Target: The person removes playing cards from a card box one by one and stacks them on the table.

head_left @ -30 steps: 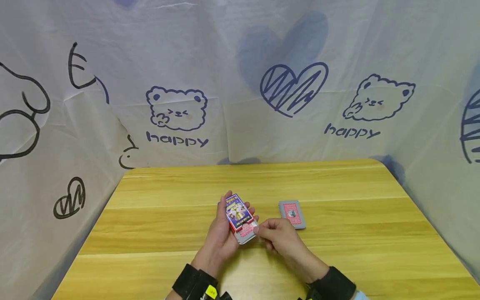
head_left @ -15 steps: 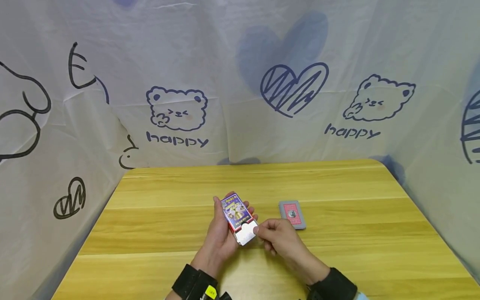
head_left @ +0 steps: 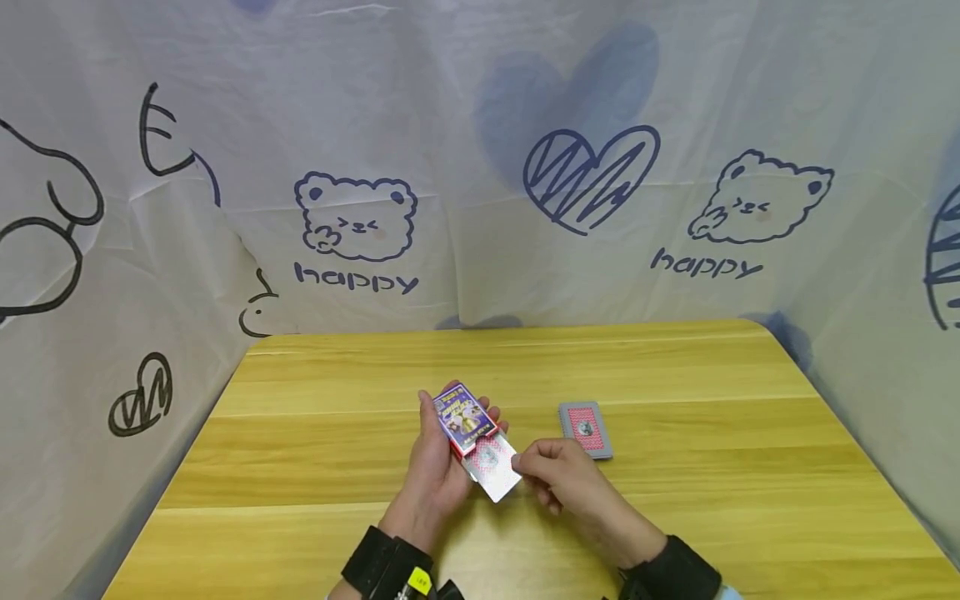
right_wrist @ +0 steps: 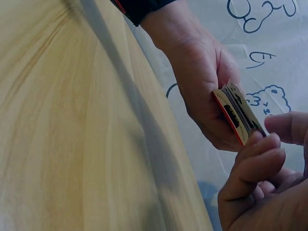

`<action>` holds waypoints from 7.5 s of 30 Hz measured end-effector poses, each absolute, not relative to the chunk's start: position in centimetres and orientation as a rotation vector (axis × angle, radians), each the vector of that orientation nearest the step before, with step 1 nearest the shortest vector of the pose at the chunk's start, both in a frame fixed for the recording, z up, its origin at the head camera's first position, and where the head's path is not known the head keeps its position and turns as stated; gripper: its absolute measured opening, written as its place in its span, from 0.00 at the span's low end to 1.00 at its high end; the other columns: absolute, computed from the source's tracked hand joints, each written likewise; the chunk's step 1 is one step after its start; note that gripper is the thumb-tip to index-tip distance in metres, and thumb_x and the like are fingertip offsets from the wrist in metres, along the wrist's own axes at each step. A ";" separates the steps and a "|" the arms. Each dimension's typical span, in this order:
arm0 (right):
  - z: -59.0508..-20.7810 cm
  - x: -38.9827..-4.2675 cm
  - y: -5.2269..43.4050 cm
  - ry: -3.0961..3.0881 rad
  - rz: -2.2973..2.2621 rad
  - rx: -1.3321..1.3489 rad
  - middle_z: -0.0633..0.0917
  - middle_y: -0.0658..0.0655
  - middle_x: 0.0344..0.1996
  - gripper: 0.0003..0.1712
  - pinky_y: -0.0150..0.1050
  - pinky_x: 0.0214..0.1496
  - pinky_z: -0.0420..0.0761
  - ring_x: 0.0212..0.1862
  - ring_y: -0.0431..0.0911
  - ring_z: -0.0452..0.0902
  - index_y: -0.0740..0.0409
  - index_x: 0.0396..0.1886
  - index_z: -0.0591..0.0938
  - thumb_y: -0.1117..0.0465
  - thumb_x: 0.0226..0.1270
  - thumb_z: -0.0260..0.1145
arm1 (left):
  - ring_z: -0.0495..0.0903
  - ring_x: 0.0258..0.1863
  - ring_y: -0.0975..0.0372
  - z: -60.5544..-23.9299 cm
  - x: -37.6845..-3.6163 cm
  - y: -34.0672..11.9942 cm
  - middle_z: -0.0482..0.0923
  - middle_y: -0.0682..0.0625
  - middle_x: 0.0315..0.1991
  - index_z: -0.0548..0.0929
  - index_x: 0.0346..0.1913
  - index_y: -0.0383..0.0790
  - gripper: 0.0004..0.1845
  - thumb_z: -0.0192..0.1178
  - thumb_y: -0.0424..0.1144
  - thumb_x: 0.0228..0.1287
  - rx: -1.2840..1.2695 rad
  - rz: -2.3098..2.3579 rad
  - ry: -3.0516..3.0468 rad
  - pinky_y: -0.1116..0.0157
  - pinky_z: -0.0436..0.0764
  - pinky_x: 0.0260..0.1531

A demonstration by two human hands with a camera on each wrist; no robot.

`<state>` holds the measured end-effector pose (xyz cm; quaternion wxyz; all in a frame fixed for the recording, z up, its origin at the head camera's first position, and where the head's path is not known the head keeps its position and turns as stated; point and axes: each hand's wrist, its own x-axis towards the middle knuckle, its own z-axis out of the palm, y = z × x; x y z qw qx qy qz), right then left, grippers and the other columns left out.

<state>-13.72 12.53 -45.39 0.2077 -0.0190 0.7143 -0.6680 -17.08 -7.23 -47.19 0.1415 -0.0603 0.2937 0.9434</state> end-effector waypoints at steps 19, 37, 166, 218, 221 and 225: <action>-44.9 -14.4 14.2 2.117 -1.693 -0.246 0.75 0.47 0.15 0.12 0.29 0.19 0.64 0.17 0.38 0.63 0.68 0.39 0.87 0.60 0.73 0.71 | 0.82 0.63 0.51 -47.5 -17.4 -7.7 0.71 0.41 0.70 0.50 0.82 0.44 0.33 0.37 0.58 0.87 -0.252 2.698 0.955 0.49 0.79 0.70; -43.2 -16.6 19.3 2.276 -1.844 -0.009 0.72 0.48 0.18 0.14 0.33 0.22 0.63 0.20 0.39 0.61 0.68 0.42 0.85 0.58 0.79 0.67 | 0.82 0.65 0.48 -47.4 -17.4 -7.7 0.63 0.36 0.78 0.47 0.84 0.44 0.31 0.39 0.47 0.87 -0.360 2.664 0.902 0.49 0.81 0.67; -46.1 -14.3 11.7 2.249 -1.823 0.033 0.79 0.52 0.19 0.20 0.30 0.20 0.66 0.19 0.40 0.66 0.69 0.32 0.85 0.54 0.72 0.74 | 0.82 0.65 0.52 -46.9 -16.9 -7.6 0.66 0.28 0.75 0.49 0.83 0.34 0.32 0.40 0.47 0.89 -0.280 2.549 1.159 0.57 0.83 0.64; -46.0 -14.1 12.2 2.041 -1.856 -0.076 0.84 0.50 0.21 0.14 0.27 0.18 0.69 0.16 0.36 0.69 0.67 0.31 0.85 0.59 0.72 0.71 | 0.81 0.67 0.50 -47.0 -17.4 -7.8 0.68 0.28 0.74 0.53 0.81 0.34 0.30 0.40 0.47 0.89 -0.305 2.605 1.132 0.58 0.82 0.65; -45.9 -14.0 12.3 2.022 -1.854 -0.097 0.84 0.49 0.22 0.13 0.27 0.18 0.69 0.17 0.36 0.69 0.66 0.31 0.84 0.60 0.72 0.71 | 0.82 0.66 0.51 -46.9 -17.4 -7.8 0.67 0.28 0.75 0.54 0.81 0.34 0.30 0.41 0.47 0.89 -0.306 2.605 1.135 0.59 0.82 0.65; -45.9 -14.1 12.4 2.007 -1.857 -0.108 0.84 0.50 0.23 0.12 0.27 0.18 0.68 0.17 0.36 0.68 0.66 0.34 0.84 0.60 0.73 0.69 | 0.82 0.66 0.51 -46.9 -17.4 -7.8 0.66 0.27 0.75 0.53 0.81 0.34 0.30 0.40 0.47 0.89 -0.291 2.600 1.137 0.58 0.82 0.65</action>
